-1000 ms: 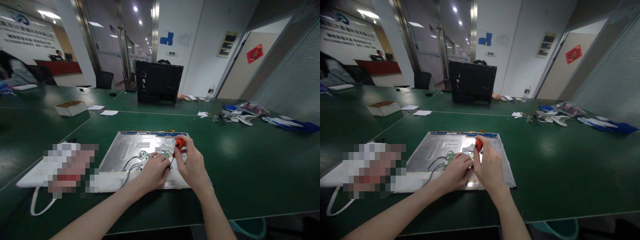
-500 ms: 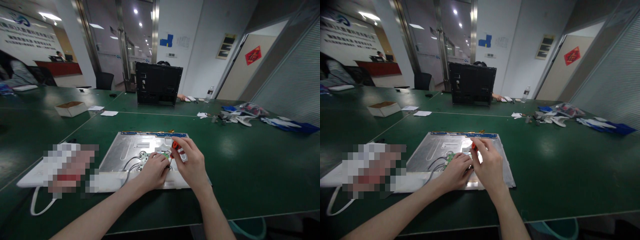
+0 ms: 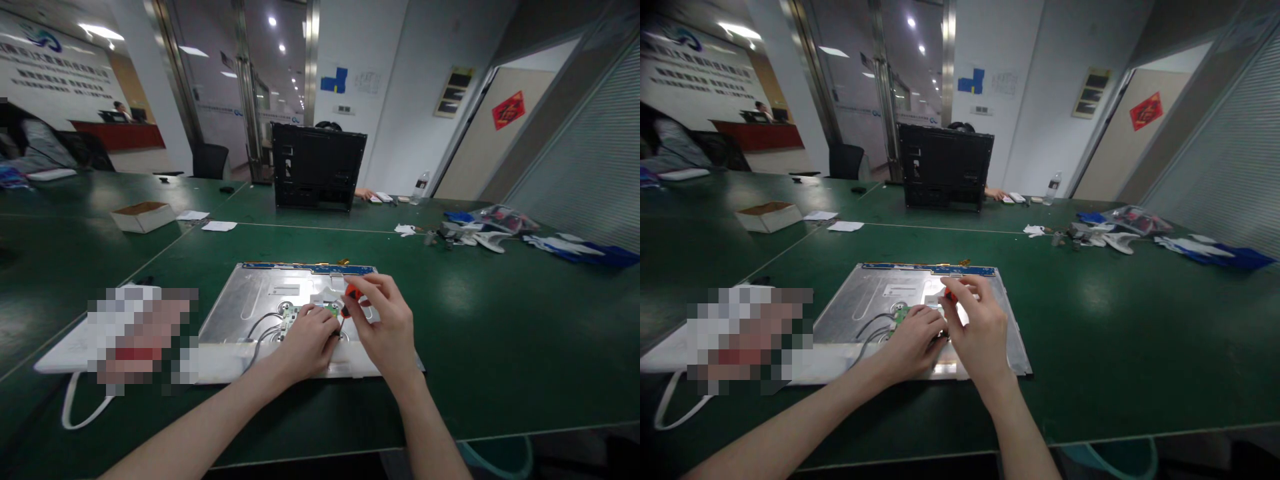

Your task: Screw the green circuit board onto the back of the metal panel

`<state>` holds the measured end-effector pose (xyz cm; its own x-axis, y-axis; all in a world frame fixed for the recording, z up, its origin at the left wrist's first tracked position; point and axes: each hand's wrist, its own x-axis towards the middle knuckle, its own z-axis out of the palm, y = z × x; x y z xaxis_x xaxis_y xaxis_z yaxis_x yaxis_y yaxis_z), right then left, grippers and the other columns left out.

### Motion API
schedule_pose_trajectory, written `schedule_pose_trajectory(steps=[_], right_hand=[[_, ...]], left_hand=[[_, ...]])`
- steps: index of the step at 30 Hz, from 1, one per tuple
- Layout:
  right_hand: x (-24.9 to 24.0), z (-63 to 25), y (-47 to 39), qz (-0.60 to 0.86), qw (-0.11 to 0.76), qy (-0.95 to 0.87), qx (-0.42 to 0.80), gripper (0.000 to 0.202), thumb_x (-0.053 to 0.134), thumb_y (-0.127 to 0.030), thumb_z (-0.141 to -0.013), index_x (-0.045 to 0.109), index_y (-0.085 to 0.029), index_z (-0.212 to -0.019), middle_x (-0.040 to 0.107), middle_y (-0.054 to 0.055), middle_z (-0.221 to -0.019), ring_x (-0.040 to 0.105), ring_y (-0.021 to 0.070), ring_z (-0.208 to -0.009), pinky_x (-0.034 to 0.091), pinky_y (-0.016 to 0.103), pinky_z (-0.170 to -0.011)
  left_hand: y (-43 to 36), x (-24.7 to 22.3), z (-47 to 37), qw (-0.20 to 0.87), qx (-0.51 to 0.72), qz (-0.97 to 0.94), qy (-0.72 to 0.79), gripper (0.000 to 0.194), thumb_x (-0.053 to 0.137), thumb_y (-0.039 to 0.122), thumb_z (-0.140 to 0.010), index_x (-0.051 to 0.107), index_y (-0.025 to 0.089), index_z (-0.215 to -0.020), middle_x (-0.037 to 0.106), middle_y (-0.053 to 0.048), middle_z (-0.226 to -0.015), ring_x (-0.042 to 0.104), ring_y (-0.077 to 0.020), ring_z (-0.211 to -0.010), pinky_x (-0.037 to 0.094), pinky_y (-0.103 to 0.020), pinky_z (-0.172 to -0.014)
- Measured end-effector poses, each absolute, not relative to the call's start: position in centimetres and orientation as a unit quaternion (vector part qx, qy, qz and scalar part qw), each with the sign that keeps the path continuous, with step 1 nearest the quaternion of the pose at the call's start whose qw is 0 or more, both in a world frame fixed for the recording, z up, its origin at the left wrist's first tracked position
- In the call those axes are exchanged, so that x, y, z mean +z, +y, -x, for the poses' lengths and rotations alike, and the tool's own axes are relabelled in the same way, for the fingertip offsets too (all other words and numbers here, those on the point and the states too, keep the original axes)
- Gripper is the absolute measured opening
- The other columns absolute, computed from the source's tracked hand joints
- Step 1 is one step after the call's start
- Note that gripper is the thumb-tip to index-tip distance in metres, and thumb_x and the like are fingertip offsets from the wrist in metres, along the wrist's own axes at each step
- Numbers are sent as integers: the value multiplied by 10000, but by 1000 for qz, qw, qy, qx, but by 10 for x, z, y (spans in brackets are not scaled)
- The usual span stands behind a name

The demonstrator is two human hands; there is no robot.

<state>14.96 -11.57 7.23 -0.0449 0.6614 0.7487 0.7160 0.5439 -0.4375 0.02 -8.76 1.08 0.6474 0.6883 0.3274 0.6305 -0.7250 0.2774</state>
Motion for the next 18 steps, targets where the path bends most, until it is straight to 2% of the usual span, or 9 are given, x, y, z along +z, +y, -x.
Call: schedule_pose_trajectory(steps=[5, 10, 18], right_hand=[[74, -149, -116, 468, 485, -738, -13, 314, 491, -170, -874, 553, -235, -1175, 626, 68, -1067, 600, 193, -955, 513, 340, -781], [72, -150, -115, 459, 494, -738, -24, 199, 550, -233, -867, 571, -211, -1064, 653, 50, -952, 619, 173, -850, 518, 312, -728], [74, -151, -115, 464, 493, -736, -5, 264, 503, -194, -881, 609, -247, -1117, 623, 64, -1074, 616, 174, -912, 526, 305, -736]], left_hand=[[-87, 12, 0, 68, 207, -906, 362, 95, 492, 163, -822, 569, 186, -874, 606, -55, -913, 538, -221, -912, 349, -398, -903], [-87, 11, 0, 73, 210, -908, 355, 103, 494, 161, -823, 574, 189, -882, 605, -53, -925, 537, -222, -926, 342, -404, -914], [-87, 11, 1, 63, 213, -907, 357, 48, 505, 167, -820, 550, 184, -820, 599, -48, -903, 537, -213, -903, 338, -395, -918]])
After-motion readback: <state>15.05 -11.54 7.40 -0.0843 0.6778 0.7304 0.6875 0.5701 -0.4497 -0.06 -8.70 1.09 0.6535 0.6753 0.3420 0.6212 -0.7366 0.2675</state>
